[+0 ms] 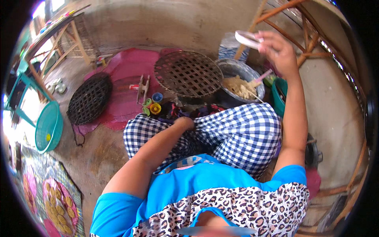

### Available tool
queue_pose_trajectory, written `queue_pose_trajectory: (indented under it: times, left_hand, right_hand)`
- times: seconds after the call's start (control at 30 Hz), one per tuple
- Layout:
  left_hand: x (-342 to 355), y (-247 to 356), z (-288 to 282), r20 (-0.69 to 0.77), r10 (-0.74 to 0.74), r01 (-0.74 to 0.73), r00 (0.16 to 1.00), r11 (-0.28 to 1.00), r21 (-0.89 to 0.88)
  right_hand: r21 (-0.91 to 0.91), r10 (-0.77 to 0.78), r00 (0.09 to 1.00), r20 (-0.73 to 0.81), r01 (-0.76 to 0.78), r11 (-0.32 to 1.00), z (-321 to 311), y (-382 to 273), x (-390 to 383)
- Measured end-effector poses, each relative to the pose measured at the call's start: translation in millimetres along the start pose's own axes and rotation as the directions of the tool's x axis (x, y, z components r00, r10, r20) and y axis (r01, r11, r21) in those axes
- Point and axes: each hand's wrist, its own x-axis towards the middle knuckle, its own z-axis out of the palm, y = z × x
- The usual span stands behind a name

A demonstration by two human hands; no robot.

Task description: The person sits on the floor and uses a wooden press to extrude dough into noodle-like strands, placing them into small cups on a woven tray. They repeatedly scoop dough, press it, and arrange the formed noodles, then transfer a tray of finished portions to a steamer.

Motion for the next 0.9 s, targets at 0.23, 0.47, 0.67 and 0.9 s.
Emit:
queue_pose_trajectory:
  times: [0.23,0.47,0.67,0.9]
  left_hand:
    - [34,-10,17,0.166,0.079,-0.098,0.983,0.989,0.109]
    - [-6,37,12,-0.267,0.122,-0.113,0.956,0.992,0.050]
    - [-122,17,-29,-0.882,0.315,-0.510,0.350,0.854,0.103]
    - [-132,-83,46,-0.820,-0.464,-0.423,0.334,0.704,-0.570]
  right_hand:
    - [0.144,0.198,0.975,-0.099,-0.183,0.973,-19,56,22]
    - [0.202,0.052,0.992,0.114,-0.074,0.977,31,94,-12]
    - [0.330,0.051,0.966,0.254,-0.136,0.934,158,157,-60]
    - [0.375,0.022,0.955,0.296,-0.137,0.917,265,162,-106]
